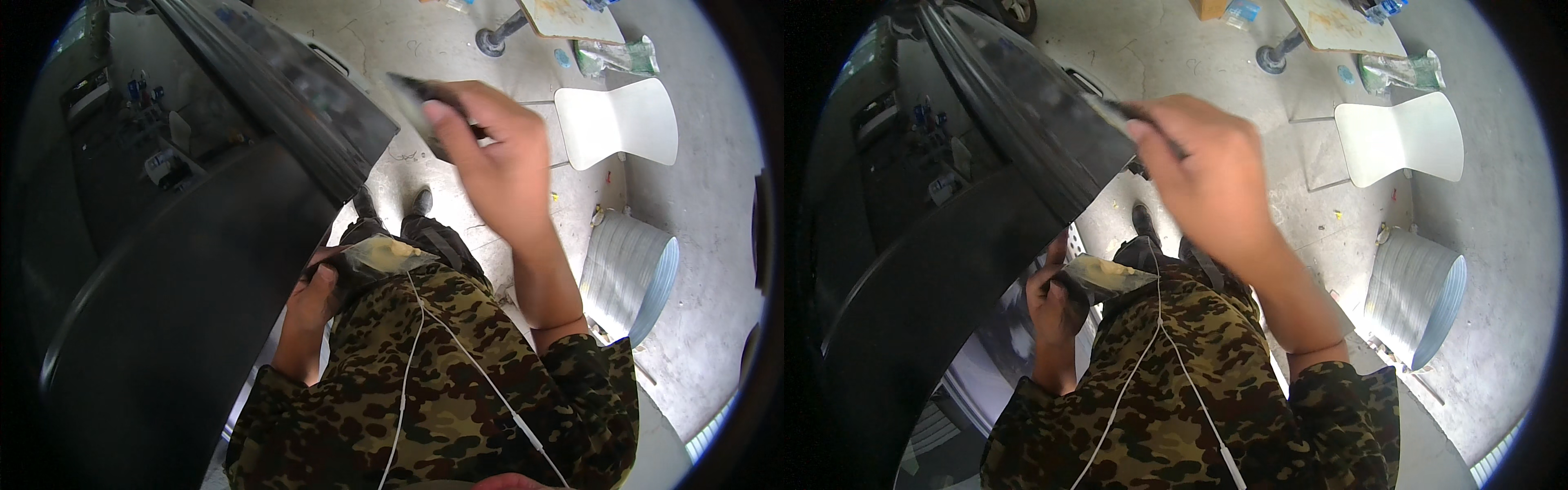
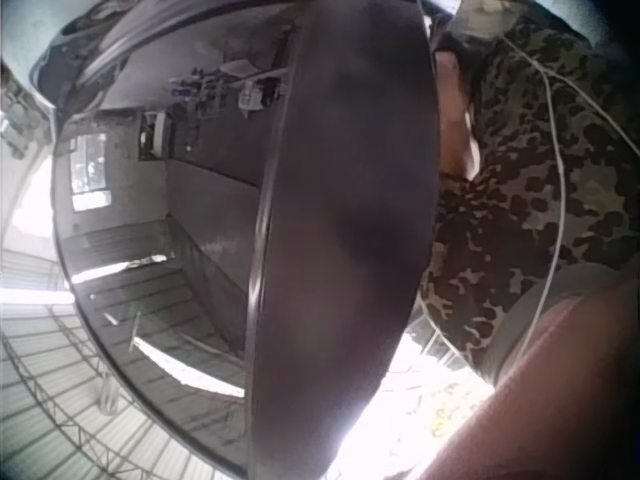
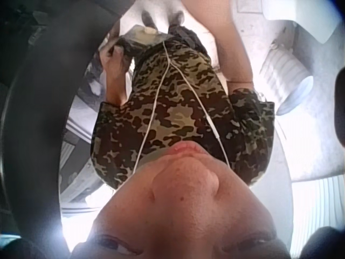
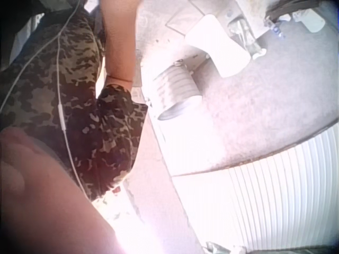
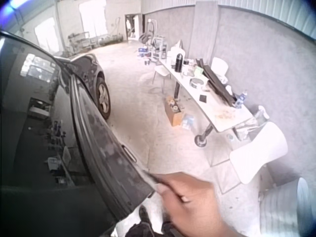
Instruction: The person applies body filler to the front fender and rear quarter panel of a dark gray car using a putty knife and a mixing board. They spread the filler in smooth strokes, occasionally scrape excess material, and move around the vehicle to reach different areas.
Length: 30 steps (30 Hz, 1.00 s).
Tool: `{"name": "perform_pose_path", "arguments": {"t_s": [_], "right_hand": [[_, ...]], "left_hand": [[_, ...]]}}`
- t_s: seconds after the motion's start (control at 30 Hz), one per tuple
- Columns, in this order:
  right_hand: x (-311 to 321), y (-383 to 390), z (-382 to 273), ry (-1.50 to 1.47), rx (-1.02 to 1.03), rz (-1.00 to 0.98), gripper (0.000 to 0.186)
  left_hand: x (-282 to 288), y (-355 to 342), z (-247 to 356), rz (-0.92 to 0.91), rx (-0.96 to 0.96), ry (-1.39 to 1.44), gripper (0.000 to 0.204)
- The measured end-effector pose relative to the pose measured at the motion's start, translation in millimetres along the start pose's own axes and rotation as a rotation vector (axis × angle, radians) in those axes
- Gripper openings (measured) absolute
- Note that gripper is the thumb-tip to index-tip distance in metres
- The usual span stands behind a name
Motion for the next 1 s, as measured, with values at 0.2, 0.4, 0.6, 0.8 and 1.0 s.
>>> {"name": "perform_pose_path", "arguments": {"t_s": [0.2, 0.4, 0.6, 0.8, 1.0], "right_hand": [[34, 46, 15, -0.423, -0.326, 0.050, 0.019], [32, 94, 26, -0.638, -0.390, 0.099, 0.022], [40, 108, 20, -0.439, -0.179, -0.114, 0.023], [63, 118, 72, -0.171, -0.076, -0.360, 0.021], [100, 146, 141, -0.468, -0.656, 0.000, 0.020]], "left_hand": [[-2, -2, -13, 0.059, -0.131, -0.085, 0.031], [-21, -7, -23, 0.244, -0.066, 0.093, 0.043], [-37, -13, -21, 0.307, -0.069, 0.078, 0.043], [-61, -20, -31, 0.189, -0.091, -0.017, 0.040], [-54, 0, -38, 0.314, -0.033, 0.053, 0.043]]}}
Point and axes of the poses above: each hand's wrist, its own y-axis away from the middle knuckle, its own x-axis out of the back of the hand, z = x × y, the point moved 7 cm from there along -y, towards the middle knuckle, and after that the axes turned 12 degrees about -y, right-handed, at the moved point
